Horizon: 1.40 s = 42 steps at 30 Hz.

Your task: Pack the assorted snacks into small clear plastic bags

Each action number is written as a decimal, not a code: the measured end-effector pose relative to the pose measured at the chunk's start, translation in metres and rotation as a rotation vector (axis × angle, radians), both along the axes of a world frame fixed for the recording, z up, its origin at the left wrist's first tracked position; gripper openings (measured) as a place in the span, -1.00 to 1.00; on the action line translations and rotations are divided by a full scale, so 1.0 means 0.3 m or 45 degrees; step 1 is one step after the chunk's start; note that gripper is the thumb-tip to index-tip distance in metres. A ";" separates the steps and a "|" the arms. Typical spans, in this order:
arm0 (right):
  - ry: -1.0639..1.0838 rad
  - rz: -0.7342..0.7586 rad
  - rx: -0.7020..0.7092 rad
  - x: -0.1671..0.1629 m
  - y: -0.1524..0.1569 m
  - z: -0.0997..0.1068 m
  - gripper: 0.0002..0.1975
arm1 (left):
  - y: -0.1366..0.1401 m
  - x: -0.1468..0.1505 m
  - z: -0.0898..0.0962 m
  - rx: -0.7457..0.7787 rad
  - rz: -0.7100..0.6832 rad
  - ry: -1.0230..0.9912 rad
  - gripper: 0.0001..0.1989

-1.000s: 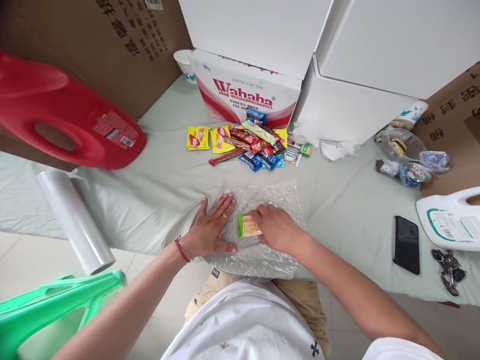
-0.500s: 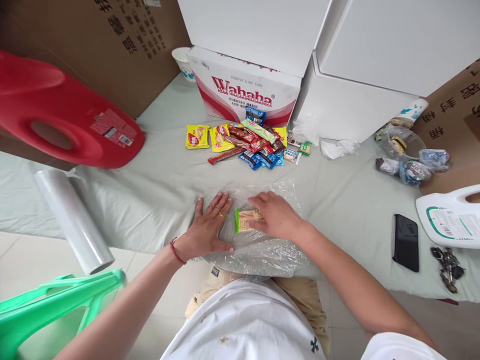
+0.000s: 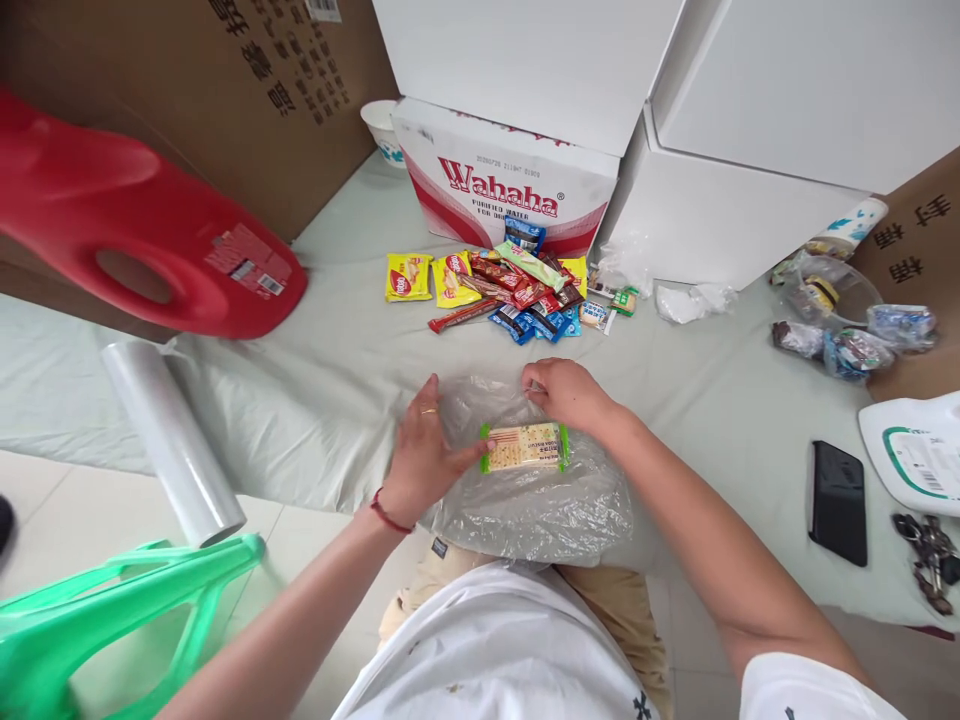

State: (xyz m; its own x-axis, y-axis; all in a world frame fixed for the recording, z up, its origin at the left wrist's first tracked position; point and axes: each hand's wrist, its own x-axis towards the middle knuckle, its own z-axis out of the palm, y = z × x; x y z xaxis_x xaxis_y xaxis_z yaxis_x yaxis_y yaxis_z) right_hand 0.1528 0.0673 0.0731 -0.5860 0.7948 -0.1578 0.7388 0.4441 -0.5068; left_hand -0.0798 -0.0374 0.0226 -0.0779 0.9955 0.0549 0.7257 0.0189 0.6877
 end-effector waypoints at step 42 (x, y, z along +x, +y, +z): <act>-0.111 0.279 0.459 0.090 -0.429 -0.123 -0.27 | -0.021 -0.181 0.179 0.287 -0.437 -0.055 -0.75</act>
State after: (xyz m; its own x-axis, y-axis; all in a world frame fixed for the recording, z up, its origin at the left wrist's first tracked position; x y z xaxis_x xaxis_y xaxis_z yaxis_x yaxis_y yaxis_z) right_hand 0.1799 -0.0615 0.0361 -0.7441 0.6662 0.0508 0.6403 0.7327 -0.2305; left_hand -0.1341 -0.0438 0.0762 0.2494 0.9274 0.2788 0.6343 -0.3740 0.6766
